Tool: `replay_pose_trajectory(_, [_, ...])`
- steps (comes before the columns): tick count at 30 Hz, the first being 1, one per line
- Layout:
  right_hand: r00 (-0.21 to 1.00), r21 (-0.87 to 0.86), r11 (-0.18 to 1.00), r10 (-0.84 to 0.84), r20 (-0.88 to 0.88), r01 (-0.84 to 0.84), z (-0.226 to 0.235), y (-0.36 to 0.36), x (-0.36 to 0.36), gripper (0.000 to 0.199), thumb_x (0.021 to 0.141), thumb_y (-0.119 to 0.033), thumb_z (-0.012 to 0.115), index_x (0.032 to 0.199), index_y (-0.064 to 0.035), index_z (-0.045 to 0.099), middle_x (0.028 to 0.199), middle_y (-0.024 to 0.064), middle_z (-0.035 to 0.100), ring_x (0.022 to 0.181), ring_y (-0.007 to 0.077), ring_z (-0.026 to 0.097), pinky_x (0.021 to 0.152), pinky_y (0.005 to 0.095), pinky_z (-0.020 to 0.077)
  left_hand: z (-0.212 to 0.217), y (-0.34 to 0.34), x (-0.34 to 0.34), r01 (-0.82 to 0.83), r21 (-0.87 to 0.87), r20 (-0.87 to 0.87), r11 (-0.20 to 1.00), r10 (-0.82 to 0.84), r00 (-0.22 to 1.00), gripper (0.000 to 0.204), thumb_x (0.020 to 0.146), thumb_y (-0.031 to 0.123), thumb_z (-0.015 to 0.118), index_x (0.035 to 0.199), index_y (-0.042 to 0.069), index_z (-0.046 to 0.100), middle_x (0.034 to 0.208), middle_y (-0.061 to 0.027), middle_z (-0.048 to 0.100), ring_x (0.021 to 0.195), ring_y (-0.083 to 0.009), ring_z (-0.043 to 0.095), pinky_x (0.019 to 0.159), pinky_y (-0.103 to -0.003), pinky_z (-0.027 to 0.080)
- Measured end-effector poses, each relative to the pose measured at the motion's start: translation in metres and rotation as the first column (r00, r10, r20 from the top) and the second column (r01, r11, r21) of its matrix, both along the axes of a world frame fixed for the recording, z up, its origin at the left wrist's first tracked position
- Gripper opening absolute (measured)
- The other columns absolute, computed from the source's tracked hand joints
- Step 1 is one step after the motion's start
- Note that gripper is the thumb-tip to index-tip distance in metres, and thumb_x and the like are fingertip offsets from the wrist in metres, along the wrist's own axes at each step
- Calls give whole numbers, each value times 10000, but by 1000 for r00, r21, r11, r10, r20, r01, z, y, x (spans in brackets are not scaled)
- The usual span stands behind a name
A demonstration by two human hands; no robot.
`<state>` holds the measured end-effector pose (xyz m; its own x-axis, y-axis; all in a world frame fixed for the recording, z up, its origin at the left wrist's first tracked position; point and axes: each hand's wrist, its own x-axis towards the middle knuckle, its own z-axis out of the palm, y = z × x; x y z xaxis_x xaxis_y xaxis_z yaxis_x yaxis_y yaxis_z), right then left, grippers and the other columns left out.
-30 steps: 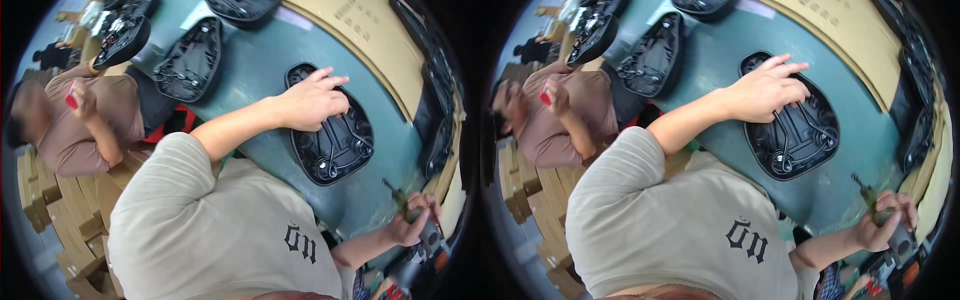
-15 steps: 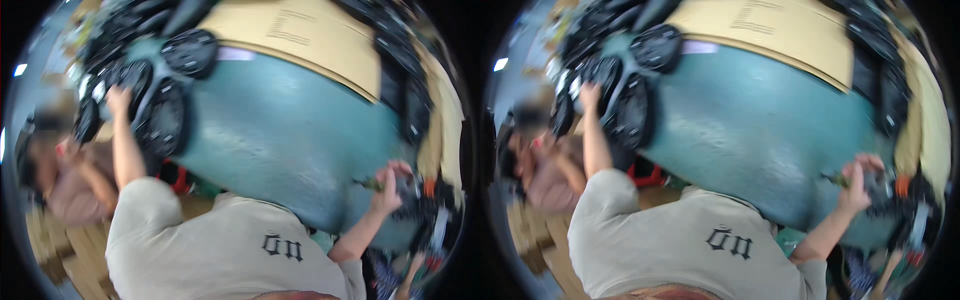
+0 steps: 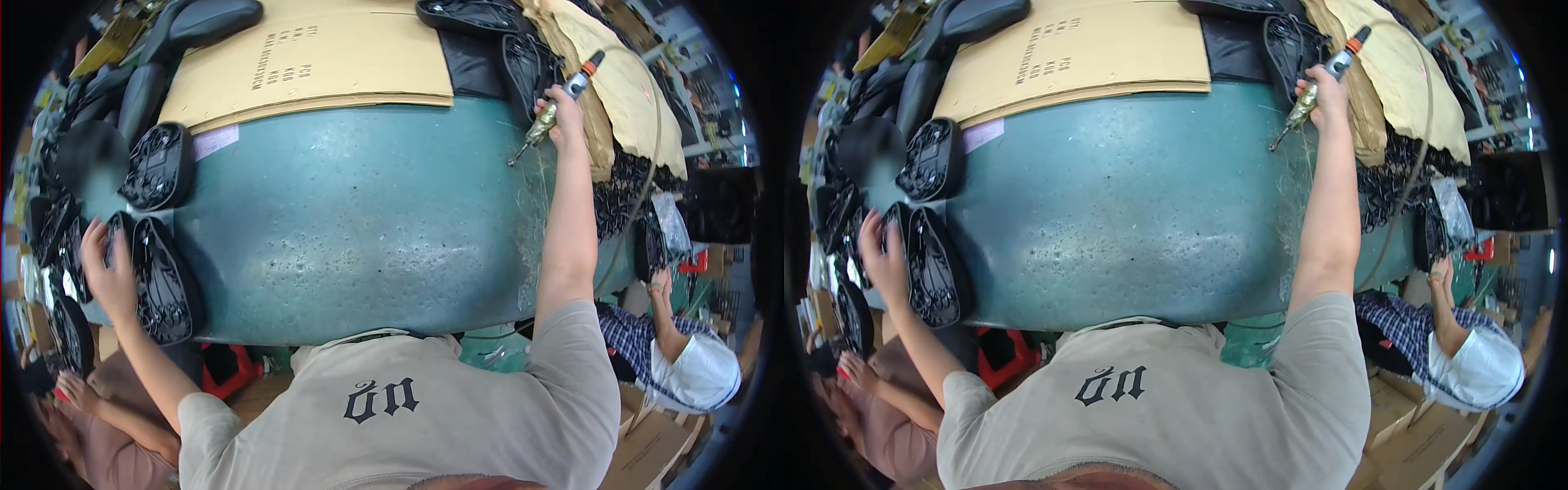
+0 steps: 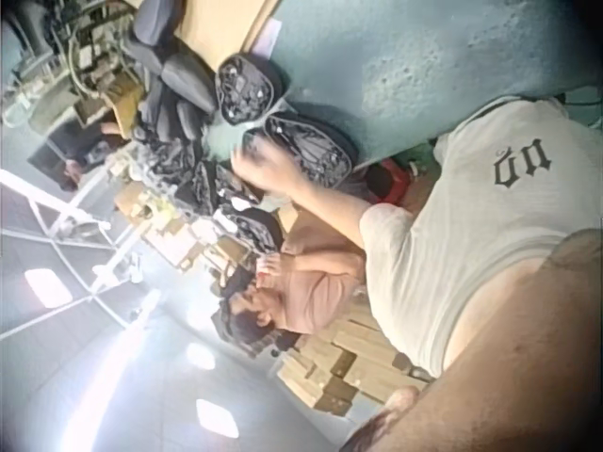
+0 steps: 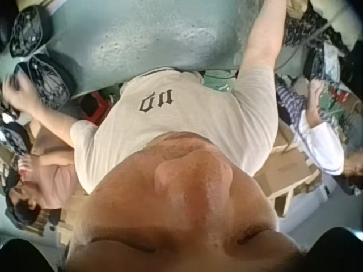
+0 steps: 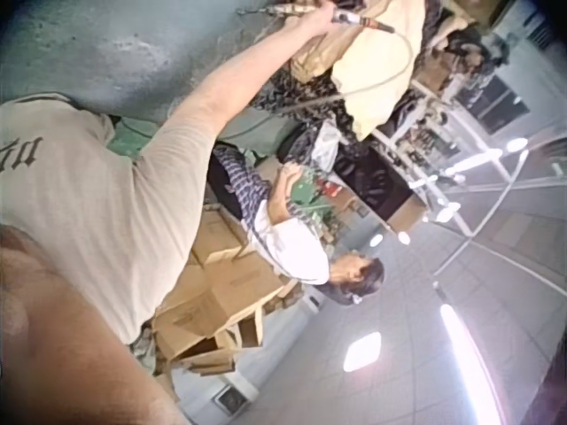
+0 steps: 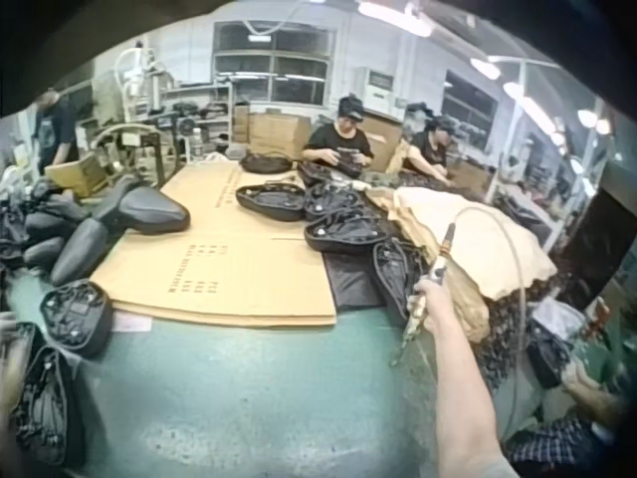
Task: Assembling the underside of bicycle seats using a pneumatic screwdriver.
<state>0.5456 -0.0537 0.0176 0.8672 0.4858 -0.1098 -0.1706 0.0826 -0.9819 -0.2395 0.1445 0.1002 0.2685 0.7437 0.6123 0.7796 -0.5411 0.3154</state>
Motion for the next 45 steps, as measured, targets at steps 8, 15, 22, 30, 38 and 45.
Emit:
replay_pose_trajectory(8, [878,-7,894,439,-192,-448,18,-50,-159,204,910,-69,610,1110,-84,577,1442,158,567,562,154,589,533,288,493,-64,-90,174,652,-291,99,700,-656,748,352,859,200,777,1143,29,656,1317,-183,643,1200,-381,622,1020,-454,508])
replay_pose_trajectory(15, [745,-137,746,595,-301,-652,65,-107,-338,476,762,-11,630,1219,8,500,1360,368,564,504,200,610,487,290,502,-110,-128,251,807,-303,235,507,-781,579,860,653,398,930,1313,-9,556,1515,-279,421,1349,-458,462,1114,-483,433])
replay_pose_trajectory(22, [775,232,753,528,347,-616,105,-109,-330,580,954,-273,629,1360,86,422,1213,306,578,599,145,585,525,274,483,-137,-155,265,864,-185,351,469,-789,504,825,578,433,938,1168,-6,564,1453,-274,465,1282,-458,492,1078,-498,456])
replay_pose_trajectory(30, [645,309,609,468,604,-730,85,-59,-350,450,922,-132,575,1333,6,456,1125,292,561,687,259,601,617,438,517,-156,-152,259,867,-110,446,486,-756,480,764,677,467,919,1182,5,580,1352,-264,541,1274,-461,527,1076,-504,452])
replay_pose_trajectory(38, [704,316,660,474,528,-681,75,-40,-365,390,909,-13,675,1247,0,481,1056,251,616,661,234,633,623,396,564,-157,-153,267,851,-233,457,471,-720,523,793,670,457,935,1197,14,542,1439,-236,498,1300,-446,531,1051,-475,493])
replay_pose_trajectory(45, [484,-53,648,619,618,-760,90,-38,-359,307,847,-45,788,1063,-42,571,918,133,658,689,214,640,668,319,551,-137,-148,261,848,-301,394,436,-753,527,806,690,454,918,1234,9,525,1386,-305,518,1317,-478,511,1082,-512,462])
